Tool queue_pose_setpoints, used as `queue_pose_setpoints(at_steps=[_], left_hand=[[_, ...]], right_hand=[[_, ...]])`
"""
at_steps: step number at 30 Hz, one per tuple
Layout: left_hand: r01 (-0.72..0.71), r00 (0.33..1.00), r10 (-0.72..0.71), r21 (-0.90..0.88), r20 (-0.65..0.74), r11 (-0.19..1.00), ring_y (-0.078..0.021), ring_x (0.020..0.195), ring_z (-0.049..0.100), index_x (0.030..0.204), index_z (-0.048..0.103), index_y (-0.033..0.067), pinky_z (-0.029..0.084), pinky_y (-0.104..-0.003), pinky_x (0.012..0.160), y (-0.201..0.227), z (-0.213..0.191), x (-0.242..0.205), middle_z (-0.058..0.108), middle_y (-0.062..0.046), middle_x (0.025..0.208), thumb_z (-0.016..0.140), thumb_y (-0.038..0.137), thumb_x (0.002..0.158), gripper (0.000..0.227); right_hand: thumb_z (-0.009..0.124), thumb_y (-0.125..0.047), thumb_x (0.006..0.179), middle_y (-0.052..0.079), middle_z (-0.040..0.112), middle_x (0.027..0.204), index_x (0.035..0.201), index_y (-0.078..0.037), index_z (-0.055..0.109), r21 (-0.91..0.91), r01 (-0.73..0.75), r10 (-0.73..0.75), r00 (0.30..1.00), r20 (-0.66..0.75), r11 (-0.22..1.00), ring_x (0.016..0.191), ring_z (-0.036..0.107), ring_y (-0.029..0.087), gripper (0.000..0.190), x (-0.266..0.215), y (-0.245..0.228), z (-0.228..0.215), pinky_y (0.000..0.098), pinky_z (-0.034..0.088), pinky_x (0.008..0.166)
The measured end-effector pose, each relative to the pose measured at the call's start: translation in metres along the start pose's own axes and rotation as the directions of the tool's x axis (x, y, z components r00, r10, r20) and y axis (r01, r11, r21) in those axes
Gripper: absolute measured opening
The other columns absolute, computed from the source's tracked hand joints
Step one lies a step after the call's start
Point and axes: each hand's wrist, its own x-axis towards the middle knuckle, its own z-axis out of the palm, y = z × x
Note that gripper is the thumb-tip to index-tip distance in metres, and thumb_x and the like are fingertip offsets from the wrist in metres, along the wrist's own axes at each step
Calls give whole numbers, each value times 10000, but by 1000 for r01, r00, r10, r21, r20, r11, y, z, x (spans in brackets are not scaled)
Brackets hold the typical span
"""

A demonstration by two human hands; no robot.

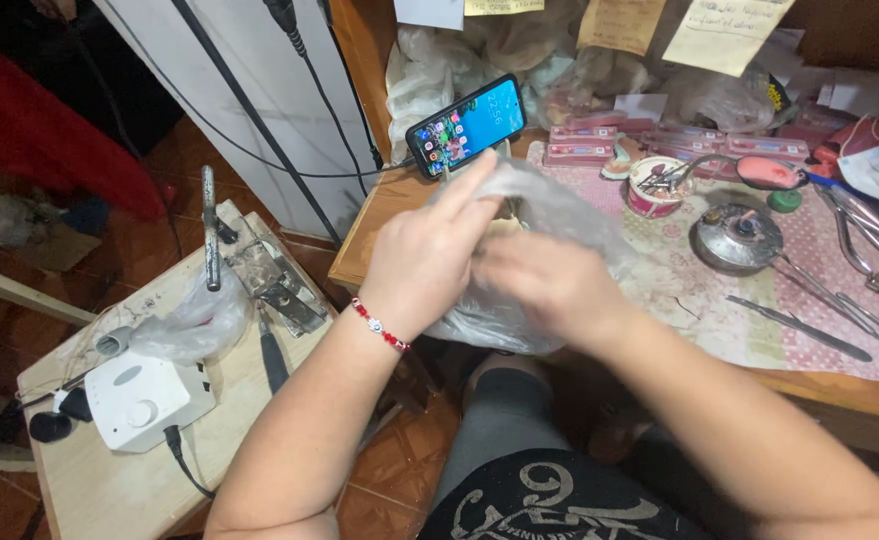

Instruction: The person works on a dental prosthesis mounted on an articulator, using a metal tool to scrape and shape the material. They then handle a pink wax-like piece, trimming it with tweezers and applying a substance with a small brush. Finally, the person places the prosthesis into a plastic bag.

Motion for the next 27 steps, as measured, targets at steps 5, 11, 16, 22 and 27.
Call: queue_pose_setpoints(at_steps=[5, 11, 16, 22, 27], left_hand=[[-136, 979, 143, 55, -148, 989, -269, 694, 735, 1043, 664, 130, 562, -388, 636, 12, -9, 3, 699, -39, 1280, 558, 65, 982, 138], [-221, 951, 241, 121, -193, 968, -172, 685, 674, 1106, 679, 189, 548, -300, 647, 5, -3, -14, 702, 43, 1219, 547, 156, 1034, 154], [-218, 952, 237, 114, -196, 969, -155, 670, 643, 1134, 699, 188, 526, -278, 632, -1, -16, -25, 695, 62, 1291, 504, 176, 1069, 205], [-180, 965, 196, 100, -174, 979, -114, 714, 680, 1210, 707, 226, 541, -250, 659, -5, -29, -48, 684, 67, 1339, 486, 212, 1070, 262], [-102, 981, 109, 53, -158, 993, -154, 788, 721, 1159, 735, 240, 561, -277, 698, -3, -26, -82, 681, 9, 1364, 531, 204, 1032, 243]], right_hand=[[490, -184, 1045, 4, 706, 965, 1089, -230, 725, -443, -82, 96, 995, 10, 893, 874, 701, 232, 243, 72, 44, 40, 381, 575, 785], [483, -245, 1037, 80, 704, 914, 1029, -166, 716, -372, -191, 248, 962, 111, 908, 855, 701, 311, 246, 85, 42, 34, 448, 563, 784], [478, -291, 1031, 136, 702, 875, 984, -118, 709, -321, -277, 351, 914, 202, 906, 841, 700, 370, 293, 87, 33, 30, 498, 554, 783], [472, -353, 1022, 211, 699, 824, 923, -54, 700, -272, -393, 468, 822, 324, 878, 821, 699, 448, 388, 47, 31, -11, 565, 540, 781], [468, -399, 1016, 268, 696, 785, 878, -6, 692, -246, -462, 523, 739, 425, 852, 807, 697, 507, 473, -14, 25, -43, 615, 530, 780]])
